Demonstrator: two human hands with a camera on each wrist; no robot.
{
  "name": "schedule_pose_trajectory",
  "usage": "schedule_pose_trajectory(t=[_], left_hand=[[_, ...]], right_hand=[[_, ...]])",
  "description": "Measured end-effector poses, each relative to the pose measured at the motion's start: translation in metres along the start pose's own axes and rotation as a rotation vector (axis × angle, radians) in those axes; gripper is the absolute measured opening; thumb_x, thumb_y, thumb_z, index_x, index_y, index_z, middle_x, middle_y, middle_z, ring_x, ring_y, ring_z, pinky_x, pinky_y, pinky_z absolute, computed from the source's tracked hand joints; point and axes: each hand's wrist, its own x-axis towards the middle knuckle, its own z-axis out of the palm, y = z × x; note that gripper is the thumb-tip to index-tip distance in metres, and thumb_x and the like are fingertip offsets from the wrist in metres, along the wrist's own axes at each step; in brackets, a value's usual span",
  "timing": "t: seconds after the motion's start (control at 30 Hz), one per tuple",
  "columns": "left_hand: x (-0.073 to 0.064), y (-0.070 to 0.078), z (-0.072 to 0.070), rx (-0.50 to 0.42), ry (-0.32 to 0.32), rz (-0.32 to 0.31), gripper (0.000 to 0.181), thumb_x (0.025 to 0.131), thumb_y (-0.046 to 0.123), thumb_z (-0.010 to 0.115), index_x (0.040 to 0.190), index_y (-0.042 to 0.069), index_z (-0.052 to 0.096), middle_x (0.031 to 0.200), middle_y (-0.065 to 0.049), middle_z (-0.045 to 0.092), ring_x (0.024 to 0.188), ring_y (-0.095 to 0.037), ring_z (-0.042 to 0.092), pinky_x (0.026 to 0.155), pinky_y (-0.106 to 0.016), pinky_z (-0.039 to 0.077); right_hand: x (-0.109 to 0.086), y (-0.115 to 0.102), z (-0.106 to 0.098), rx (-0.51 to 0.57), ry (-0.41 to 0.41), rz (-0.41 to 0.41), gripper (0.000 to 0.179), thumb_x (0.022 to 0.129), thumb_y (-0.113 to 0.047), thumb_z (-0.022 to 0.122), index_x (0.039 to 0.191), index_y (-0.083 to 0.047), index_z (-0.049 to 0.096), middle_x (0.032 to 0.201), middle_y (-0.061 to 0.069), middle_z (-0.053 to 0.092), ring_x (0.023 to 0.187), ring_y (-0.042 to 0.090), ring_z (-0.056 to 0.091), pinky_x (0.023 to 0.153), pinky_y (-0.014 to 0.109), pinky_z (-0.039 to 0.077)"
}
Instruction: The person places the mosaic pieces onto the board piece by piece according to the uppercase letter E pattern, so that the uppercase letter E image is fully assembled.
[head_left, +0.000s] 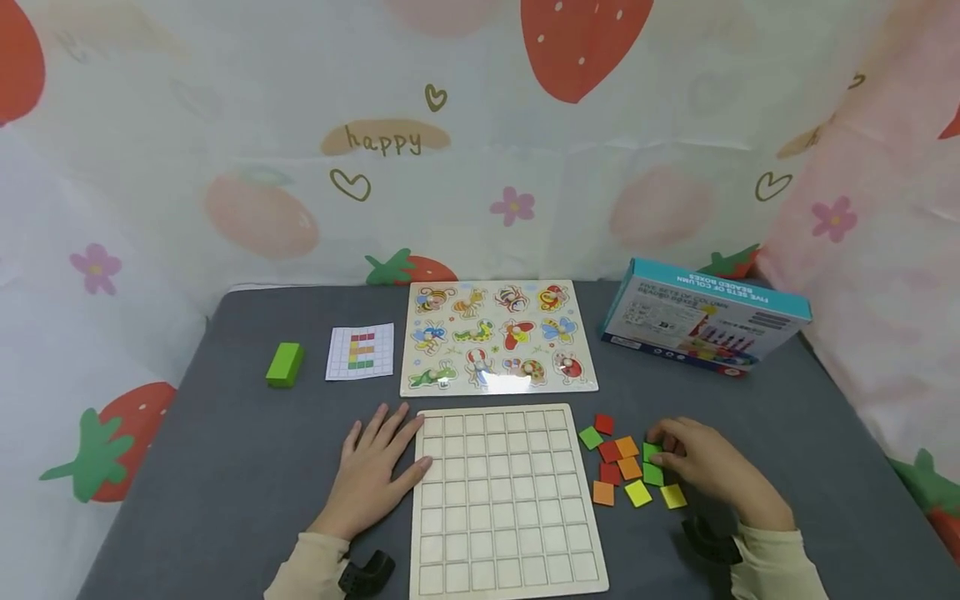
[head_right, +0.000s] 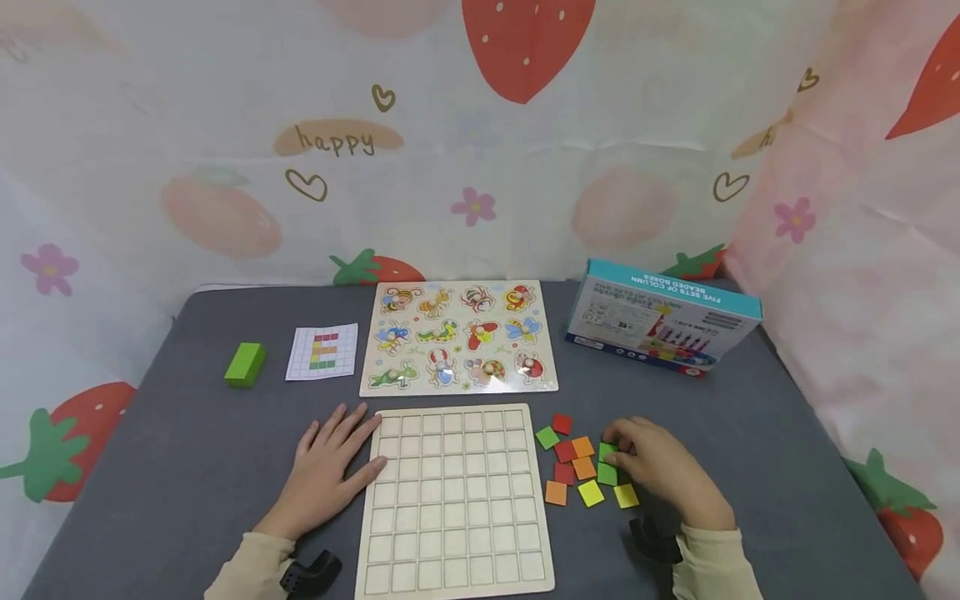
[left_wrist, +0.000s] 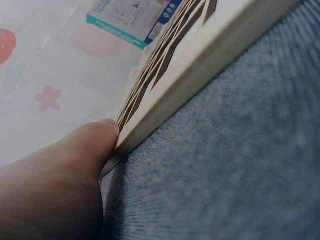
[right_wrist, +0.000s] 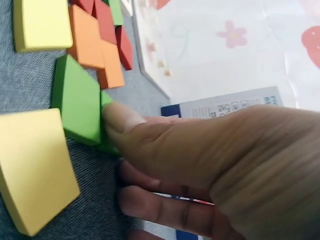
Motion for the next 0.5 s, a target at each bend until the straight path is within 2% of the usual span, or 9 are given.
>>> schedule_pose_trajectory(t=[0.2,0.37,0.5], left_hand=[[0.0003,-0.0004,-0.0008,0.006,0.026,0.005,0.063,0.093,0.055,0.052,0.148,0.026,0.039,0.156,-0.004,0.031,0.146,-0.031,0.018,0.117,-0.059,0.007],[0.0008,-0.001,0.0008,0.013,0.037,0.019,0.063,0.094,0.055,0.051,0.148,0.026,0.04,0.155,-0.005,0.032,0.145,-0.032,0.02,0.116,-0.06,0.009],[-0.0001,-0.0015,0.0025,0.012,0.027,0.014,0.063,0.094,0.057,0.05,0.148,0.026,0.04,0.156,-0.004,0.031,0.146,-0.031,0.02,0.117,-0.059,0.008]], right_hand=[[0.0087,0.0027,0.001,-0.014,0.064,-0.018,0.014,0.09,-0.015,0.067,0.103,-0.01,0.065,0.081,-0.002,0.056,0.07,0.012,0.048,0.058,0.026,0.044],[0.0072,0.0037,0.0026,-0.044,0.082,-0.017,0.024,0.088,-0.02,0.071,0.108,-0.011,0.065,0.096,0.001,0.058,0.075,0.011,0.048,0.062,0.028,0.045],[0.004,0.0053,0.0057,-0.057,0.092,-0.055,0.028,0.085,-0.019,0.073,0.111,-0.011,0.065,0.105,0.002,0.057,0.075,0.01,0.048,0.061,0.026,0.046]])
